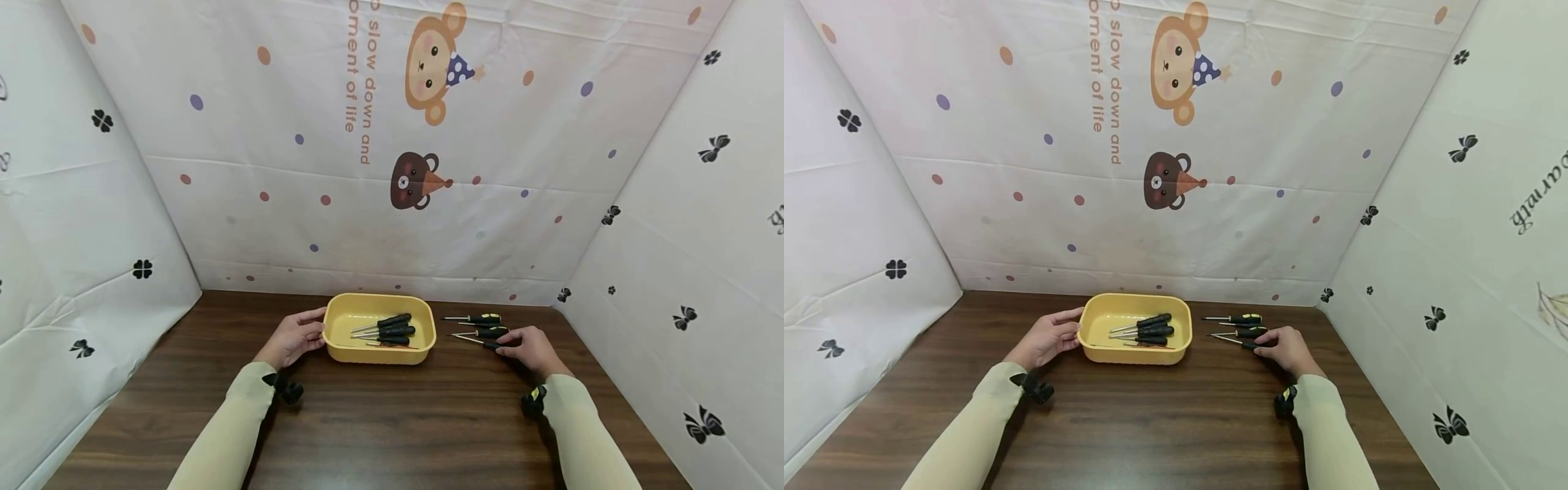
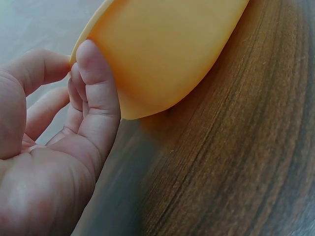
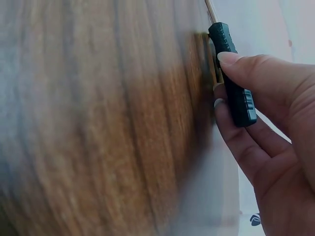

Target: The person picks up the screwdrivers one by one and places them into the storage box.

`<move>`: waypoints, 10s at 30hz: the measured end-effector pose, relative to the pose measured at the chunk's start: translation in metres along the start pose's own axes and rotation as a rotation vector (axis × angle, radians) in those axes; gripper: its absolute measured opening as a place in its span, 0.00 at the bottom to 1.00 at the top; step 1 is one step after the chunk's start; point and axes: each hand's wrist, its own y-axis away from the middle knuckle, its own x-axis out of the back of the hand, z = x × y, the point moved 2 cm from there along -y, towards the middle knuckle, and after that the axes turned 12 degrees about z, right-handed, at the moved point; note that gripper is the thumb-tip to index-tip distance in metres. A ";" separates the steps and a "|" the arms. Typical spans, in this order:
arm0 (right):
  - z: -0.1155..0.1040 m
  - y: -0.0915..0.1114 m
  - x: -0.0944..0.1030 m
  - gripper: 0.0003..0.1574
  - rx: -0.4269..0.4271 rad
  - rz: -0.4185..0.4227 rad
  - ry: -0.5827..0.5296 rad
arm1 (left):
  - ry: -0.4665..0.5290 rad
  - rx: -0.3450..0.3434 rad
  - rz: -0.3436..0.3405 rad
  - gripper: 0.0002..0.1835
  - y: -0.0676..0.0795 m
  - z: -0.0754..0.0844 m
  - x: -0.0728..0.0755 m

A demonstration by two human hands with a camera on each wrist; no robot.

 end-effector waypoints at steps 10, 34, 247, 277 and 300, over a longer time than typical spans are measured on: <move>-0.006 0.003 0.006 0.12 -0.011 0.033 -0.027 | -0.002 0.023 0.031 0.31 0.001 0.001 -0.002; -0.043 -0.003 0.026 0.14 0.029 0.128 -0.154 | -0.016 0.015 0.029 0.31 0.002 0.003 -0.002; -0.208 -0.067 -0.104 0.11 0.253 -0.109 0.040 | 0.004 0.009 0.011 0.31 0.003 0.002 0.000; -0.161 -0.032 -0.054 0.15 0.199 0.015 -0.319 | -0.001 0.004 0.011 0.32 0.002 0.001 0.000; -0.055 -0.018 -0.023 0.29 0.046 0.062 -0.506 | 0.010 0.011 0.029 0.32 0.001 -0.001 0.001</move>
